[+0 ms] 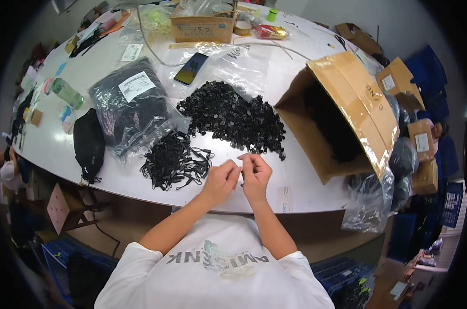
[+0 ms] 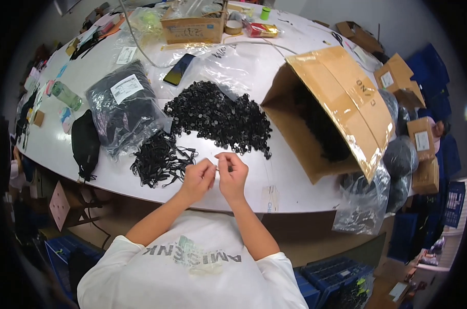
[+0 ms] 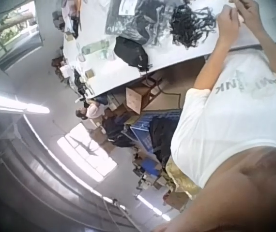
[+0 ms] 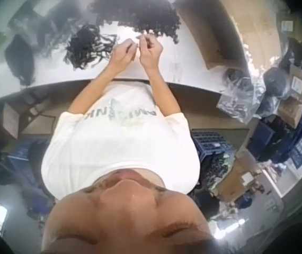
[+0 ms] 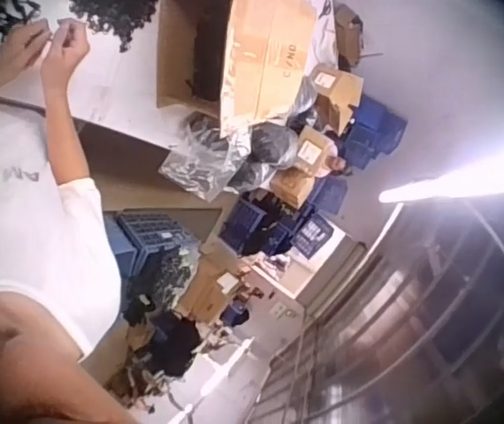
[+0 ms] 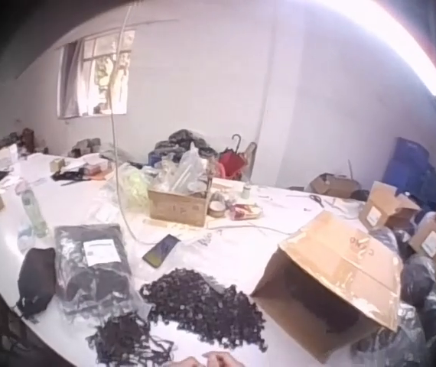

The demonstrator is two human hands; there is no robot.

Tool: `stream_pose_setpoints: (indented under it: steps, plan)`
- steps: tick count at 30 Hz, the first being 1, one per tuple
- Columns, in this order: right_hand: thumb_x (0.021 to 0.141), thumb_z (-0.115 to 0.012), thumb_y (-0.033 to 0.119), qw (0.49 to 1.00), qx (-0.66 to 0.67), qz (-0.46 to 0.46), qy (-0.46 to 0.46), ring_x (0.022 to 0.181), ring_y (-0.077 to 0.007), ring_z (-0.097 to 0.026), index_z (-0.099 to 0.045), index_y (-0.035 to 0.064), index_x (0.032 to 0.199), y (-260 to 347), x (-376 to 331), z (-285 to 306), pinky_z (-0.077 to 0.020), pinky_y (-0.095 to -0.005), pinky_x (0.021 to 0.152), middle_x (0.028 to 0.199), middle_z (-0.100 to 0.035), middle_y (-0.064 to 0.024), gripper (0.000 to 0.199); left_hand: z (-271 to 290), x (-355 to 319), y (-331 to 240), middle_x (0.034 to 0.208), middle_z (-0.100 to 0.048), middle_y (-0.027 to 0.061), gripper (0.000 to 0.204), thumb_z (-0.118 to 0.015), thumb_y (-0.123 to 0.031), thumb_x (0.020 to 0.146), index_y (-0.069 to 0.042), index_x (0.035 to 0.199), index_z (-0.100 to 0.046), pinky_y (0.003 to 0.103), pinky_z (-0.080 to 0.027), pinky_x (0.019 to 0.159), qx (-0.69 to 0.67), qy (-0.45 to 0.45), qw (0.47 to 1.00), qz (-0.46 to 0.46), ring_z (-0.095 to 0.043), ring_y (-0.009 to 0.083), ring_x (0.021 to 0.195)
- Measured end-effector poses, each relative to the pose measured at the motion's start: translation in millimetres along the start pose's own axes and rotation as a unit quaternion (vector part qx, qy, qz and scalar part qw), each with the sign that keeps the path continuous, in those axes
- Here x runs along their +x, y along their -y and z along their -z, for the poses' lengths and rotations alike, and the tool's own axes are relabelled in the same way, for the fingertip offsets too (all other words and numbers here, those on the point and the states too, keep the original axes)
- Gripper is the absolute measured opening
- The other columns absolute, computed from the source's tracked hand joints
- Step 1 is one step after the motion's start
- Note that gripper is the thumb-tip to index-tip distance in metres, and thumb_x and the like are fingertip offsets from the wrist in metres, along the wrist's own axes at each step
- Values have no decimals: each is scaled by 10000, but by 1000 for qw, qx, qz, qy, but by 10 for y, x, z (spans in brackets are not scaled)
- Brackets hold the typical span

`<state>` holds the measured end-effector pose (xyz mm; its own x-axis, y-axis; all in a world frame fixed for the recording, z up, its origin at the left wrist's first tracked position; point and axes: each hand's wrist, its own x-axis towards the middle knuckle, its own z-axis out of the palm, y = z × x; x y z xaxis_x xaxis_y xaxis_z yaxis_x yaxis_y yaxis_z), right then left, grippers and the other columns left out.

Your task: Assembling or sorting small black plastic clips with attached elastic straps on a workbench.

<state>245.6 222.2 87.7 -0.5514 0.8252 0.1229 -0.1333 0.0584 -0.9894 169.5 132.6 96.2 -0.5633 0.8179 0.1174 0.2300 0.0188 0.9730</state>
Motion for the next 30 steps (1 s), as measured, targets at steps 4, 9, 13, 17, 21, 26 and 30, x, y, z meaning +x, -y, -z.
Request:
stream_pose_setpoints:
  steps: [4, 9, 13, 17, 21, 26, 30]
  plan:
    - [890, -605, 86, 994, -22, 4, 110, 527, -22, -427, -625, -18, 817, -40, -140, 53, -332, -205, 468, 602, -558, 17, 128, 136, 8, 96, 486, -523, 43, 207, -529, -117, 929, -7, 753, -534, 254, -387, 413, -14, -24, 1000, 14, -512, 93, 422]
    - [875, -636, 117, 982, -50, -36, 176, 523, -22, -380, -584, -1, 738, -32, -209, 192, -284, -213, 458, 583, -512, 31, 188, 173, -24, 127, 509, -524, 20, 255, -536, -168, 948, -2, 754, -533, 231, -379, 421, -44, -5, 999, 29, -497, 69, 440]
    - [855, -649, 92, 991, 12, -38, 124, 529, -24, -386, -582, 3, 724, -30, -200, 218, -285, -211, 462, 604, -517, 30, 172, 158, 1, 113, 507, -524, 19, 263, -528, -183, 952, -7, 755, -536, 228, -379, 424, -55, 12, 997, 56, -494, 73, 435]
    - [828, -664, 53, 993, -1, 33, 112, 532, -29, -401, -622, -7, 770, -33, -134, 183, -300, -208, 472, 617, -534, 30, 94, 153, 63, 157, 512, -528, 20, 268, -526, -184, 952, -9, 749, -534, 229, -379, 423, -35, 55, 996, 67, -494, 73, 433]
    - [822, -668, 43, 993, -22, 46, 105, 523, -37, -406, -637, -13, 790, -100, -88, 180, -310, -211, 473, 606, -540, 27, 71, 172, 141, 232, 512, -518, 16, 252, -516, -153, 955, -9, 748, -524, 226, -374, 422, -20, 26, 996, 79, -490, 68, 431]
    - [877, -614, 94, 992, -9, -57, 116, 505, -23, -373, -645, -5, 800, -121, -21, 201, -284, -201, 465, 581, -504, 44, 128, 283, 246, 299, 524, -506, 1, 232, -506, -142, 961, -17, 767, -518, 215, -346, 409, -39, -31, 995, 88, -458, 52, 430]
    - [913, -561, 133, 992, -6, -55, 110, 497, -13, -331, -648, 1, 816, -167, 5, 261, -250, -202, 458, 570, -455, 63, 185, 390, 306, 315, 548, -530, 16, 218, -503, -161, 967, -19, 805, -527, 203, -368, 416, -56, -25, 988, 142, -467, 61, 434]
